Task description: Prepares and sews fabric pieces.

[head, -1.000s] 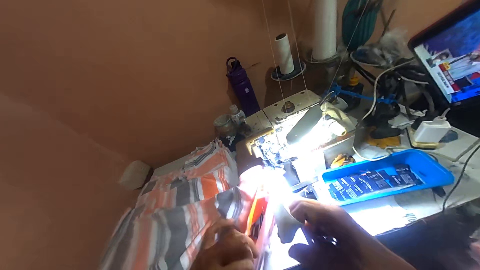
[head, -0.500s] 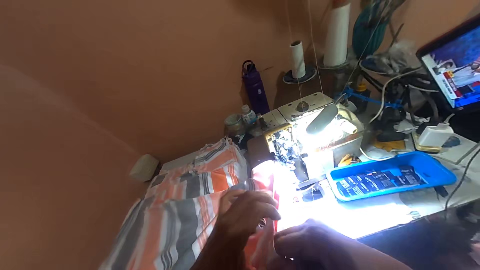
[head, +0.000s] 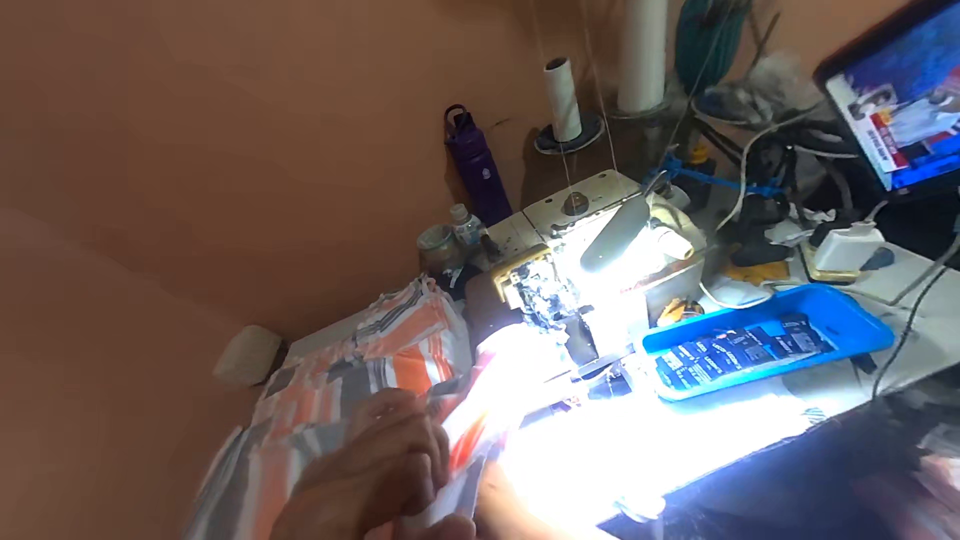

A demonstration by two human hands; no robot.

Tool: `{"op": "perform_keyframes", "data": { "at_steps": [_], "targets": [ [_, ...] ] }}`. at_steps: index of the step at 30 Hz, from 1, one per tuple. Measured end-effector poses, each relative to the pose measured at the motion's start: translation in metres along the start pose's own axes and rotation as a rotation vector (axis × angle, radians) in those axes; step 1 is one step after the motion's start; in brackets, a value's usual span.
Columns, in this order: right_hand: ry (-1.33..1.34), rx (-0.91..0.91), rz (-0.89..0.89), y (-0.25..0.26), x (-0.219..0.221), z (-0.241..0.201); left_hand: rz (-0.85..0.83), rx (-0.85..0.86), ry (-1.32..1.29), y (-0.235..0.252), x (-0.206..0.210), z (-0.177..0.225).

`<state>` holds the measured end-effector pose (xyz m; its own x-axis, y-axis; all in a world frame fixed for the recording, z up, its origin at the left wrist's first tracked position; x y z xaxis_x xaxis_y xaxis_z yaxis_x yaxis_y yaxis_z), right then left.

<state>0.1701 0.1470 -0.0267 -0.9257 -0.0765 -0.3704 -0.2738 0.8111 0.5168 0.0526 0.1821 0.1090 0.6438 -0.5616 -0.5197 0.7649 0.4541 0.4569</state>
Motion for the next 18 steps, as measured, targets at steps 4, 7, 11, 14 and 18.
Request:
{"op": "perform_keyframes", "data": {
  "at_steps": [4, 7, 11, 14, 18],
  "targets": [
    [-0.025, 0.050, -0.117, 0.014, 0.019, 0.015, 0.098, -0.109, 0.249, -0.019, -0.009, -0.005],
    [-0.016, 0.155, -0.298, -0.012, -0.007, 0.039, 0.132, -0.181, 0.287, -0.040, -0.007, -0.014],
    [-0.084, 0.183, 0.001, -0.035, -0.060, 0.042, 0.160, -0.139, 0.271, -0.047, 0.003, -0.021],
    [-0.248, 0.169, 0.271, -0.020, -0.091, 0.026, 0.146, -0.102, 0.282, -0.041, 0.006, -0.018],
    [-0.298, -0.082, 0.169, 0.006, -0.108, 0.021, 0.114, -0.026, 0.331, -0.030, 0.014, -0.007]
  ]
}}
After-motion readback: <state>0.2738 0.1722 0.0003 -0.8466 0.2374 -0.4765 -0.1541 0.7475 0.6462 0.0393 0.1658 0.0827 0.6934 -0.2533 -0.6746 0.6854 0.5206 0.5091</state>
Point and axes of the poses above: each hand's wrist, its own y-axis towards the middle knuckle, its own x-axis out of the palm, z = x × y, the point moved 1 cm from there along y, towards the middle knuckle, and after that the axes turned 14 degrees about -y, right-handed, at the moved point
